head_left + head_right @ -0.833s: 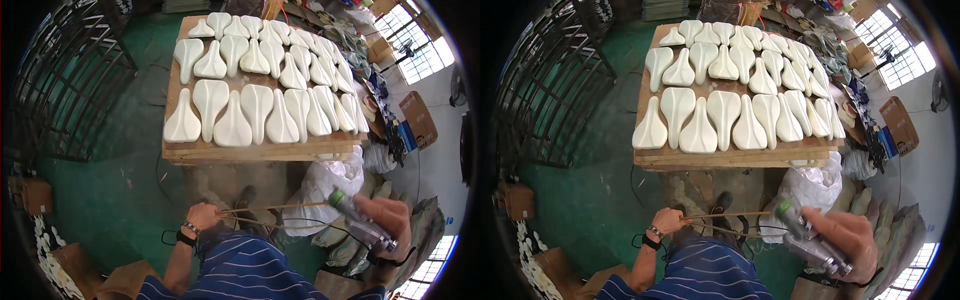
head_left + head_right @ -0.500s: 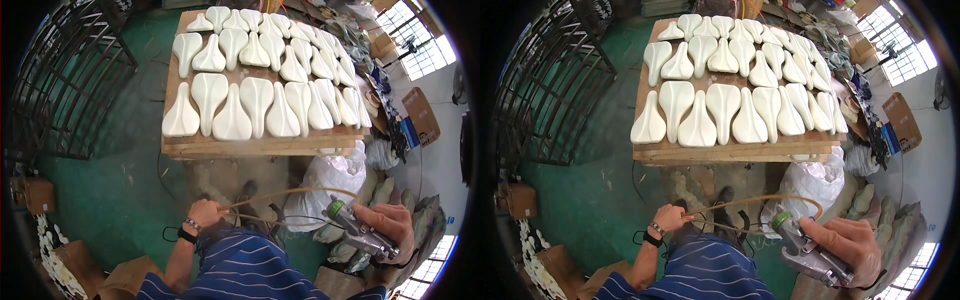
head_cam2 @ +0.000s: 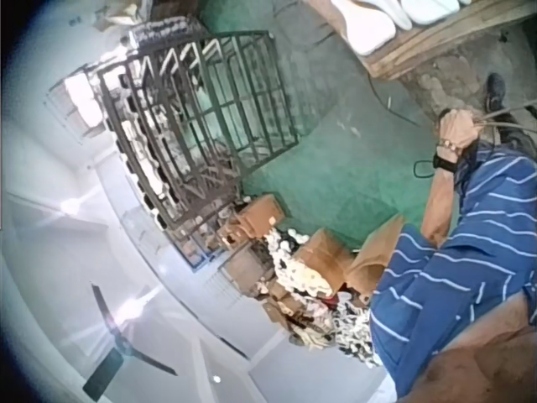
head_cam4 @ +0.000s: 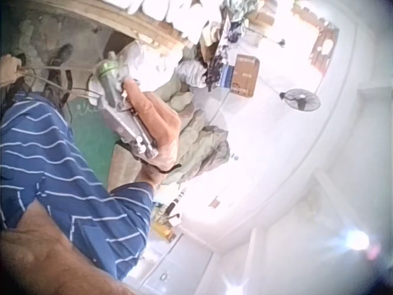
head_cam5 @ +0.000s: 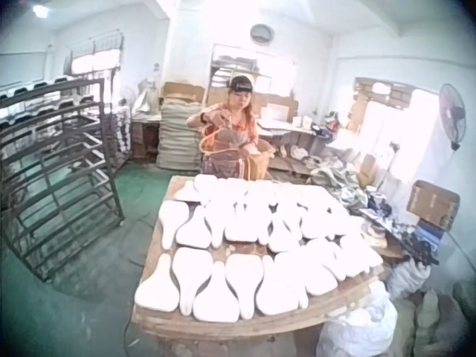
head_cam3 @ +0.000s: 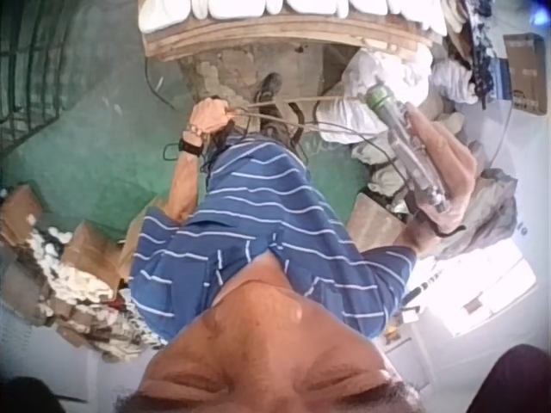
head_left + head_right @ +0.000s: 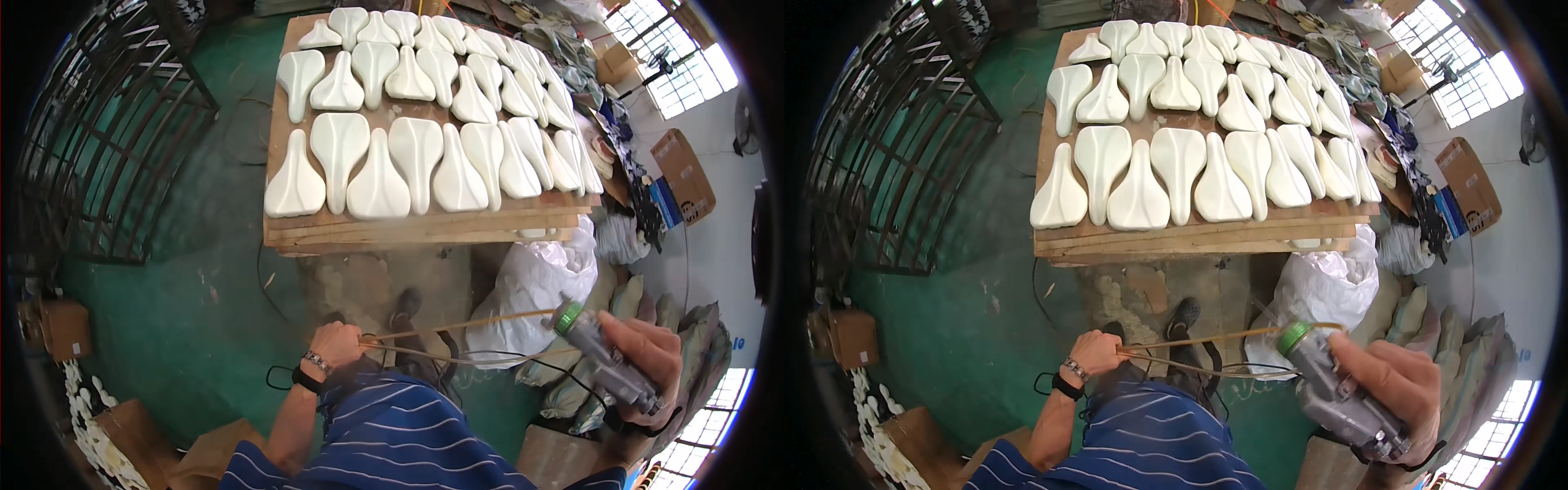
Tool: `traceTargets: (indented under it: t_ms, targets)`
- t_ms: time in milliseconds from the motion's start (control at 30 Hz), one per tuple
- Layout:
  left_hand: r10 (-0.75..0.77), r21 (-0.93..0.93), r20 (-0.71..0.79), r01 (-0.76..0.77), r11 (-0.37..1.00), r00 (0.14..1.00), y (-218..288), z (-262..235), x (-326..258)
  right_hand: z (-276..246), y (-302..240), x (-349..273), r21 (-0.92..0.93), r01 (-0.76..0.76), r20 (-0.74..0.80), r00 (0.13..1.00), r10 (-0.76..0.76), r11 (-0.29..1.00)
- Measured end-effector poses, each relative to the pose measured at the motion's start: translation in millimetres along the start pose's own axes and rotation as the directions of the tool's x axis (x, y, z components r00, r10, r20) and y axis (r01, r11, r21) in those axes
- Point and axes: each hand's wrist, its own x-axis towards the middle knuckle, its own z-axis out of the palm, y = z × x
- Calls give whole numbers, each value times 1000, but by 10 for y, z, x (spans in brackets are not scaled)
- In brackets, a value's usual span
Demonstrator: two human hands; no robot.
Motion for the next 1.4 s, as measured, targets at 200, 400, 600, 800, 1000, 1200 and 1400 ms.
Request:
traceTargets:
  t_ms: [200, 400, 600, 800, 1000, 1200, 1400]
  targets:
    - [39, 56, 19, -40, 998, 999, -43, 116, -80, 49, 39, -157, 57, 23, 50, 998, -26, 998]
    - [-17, -24, 10, 17, 1000, 1000, 389, 191, -22, -170, 463, -294, 73, 113, 89, 989, -119, 991]
    - [-25, -167, 9, 27, 986, 1000, 1072, 566, 86, -558, 1159, -163, 94, 133, 29, 990, -137, 987]
    - [10, -469, 15, -2, 883, 1000, 1876, 957, 86, -896, 1591, -90, 117, 266, 386, 876, -290, 957]
    - [11, -432, -20, -18, 902, 1000, 2312, 1259, 60, -838, 1851, 121, 137, 298, 156, 935, -317, 945]
    - [32, -378, -7, -33, 925, 999, 2441, 1067, 227, -862, 1915, 188, 94, 358, 278, 887, -370, 929]
    - [113, -349, -85, -136, 927, 990, 2475, 977, 508, -940, 1701, 299, 120, 337, 299, 885, -358, 934]
